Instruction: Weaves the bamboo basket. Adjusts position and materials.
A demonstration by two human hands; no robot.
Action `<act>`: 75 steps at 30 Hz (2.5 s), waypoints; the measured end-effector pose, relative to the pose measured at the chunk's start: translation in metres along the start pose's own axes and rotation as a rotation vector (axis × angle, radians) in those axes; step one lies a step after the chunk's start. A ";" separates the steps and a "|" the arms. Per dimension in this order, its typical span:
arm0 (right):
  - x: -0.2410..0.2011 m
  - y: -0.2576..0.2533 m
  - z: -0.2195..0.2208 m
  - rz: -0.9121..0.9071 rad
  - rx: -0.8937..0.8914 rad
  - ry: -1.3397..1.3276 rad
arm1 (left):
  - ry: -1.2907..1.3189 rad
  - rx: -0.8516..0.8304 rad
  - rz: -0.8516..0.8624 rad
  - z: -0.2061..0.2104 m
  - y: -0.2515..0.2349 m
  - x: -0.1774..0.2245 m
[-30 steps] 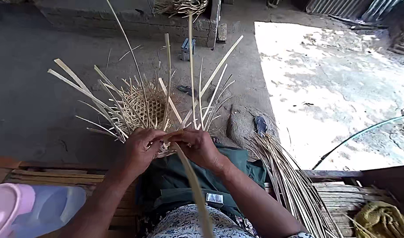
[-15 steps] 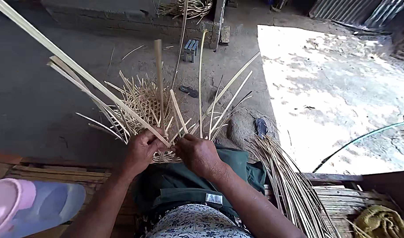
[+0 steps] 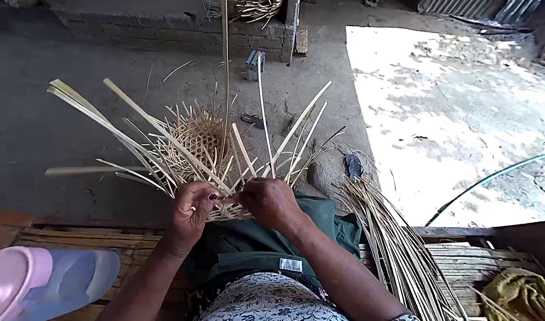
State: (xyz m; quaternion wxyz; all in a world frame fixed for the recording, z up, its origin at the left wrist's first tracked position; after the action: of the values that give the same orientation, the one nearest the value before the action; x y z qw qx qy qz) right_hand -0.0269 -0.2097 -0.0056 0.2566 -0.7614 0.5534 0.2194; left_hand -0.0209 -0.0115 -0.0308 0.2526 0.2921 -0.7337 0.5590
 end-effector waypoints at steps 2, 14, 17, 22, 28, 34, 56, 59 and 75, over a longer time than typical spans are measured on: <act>0.002 0.000 0.001 -0.057 0.064 -0.086 | -0.188 -0.058 0.074 0.003 -0.005 0.010; -0.011 0.002 -0.012 -0.005 0.080 -0.066 | -0.671 -0.279 0.049 0.003 -0.026 0.025; -0.023 0.003 -0.007 -0.007 0.071 0.125 | -0.583 -0.295 -0.087 0.003 -0.017 0.021; -0.037 0.003 -0.008 -0.105 0.095 0.097 | -0.318 -0.279 -0.294 -0.014 -0.013 0.015; -0.011 -0.021 -0.010 0.034 -0.117 -0.443 | -0.120 -0.144 -0.338 -0.020 -0.012 -0.009; -0.004 -0.016 -0.011 -0.117 0.050 -0.568 | -0.525 -0.172 -0.062 -0.012 -0.019 -0.001; -0.012 -0.001 -0.004 -0.004 -0.012 -0.136 | 0.088 -0.095 -0.344 -0.015 -0.004 -0.006; -0.026 0.005 0.003 -0.064 -0.008 -0.051 | -0.222 -0.131 -0.328 -0.010 -0.011 0.007; -0.011 0.008 -0.019 0.185 -0.088 -0.984 | -0.208 -0.150 -0.250 -0.012 0.003 0.007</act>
State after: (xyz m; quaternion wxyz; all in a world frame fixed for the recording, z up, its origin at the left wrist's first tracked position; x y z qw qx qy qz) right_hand -0.0366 -0.2155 0.0146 0.4341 -0.5255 0.4225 0.5974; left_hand -0.0277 -0.0001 -0.0252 0.2639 0.4178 -0.7534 0.4339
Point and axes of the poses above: each hand's wrist, its own y-axis away from the middle knuckle, its own z-axis out of the palm, x = y × z, the point moved 4 cm from there along -y, towards the middle knuckle, and after that the axes turned 2 degrees about x, right-handed, at the moved point
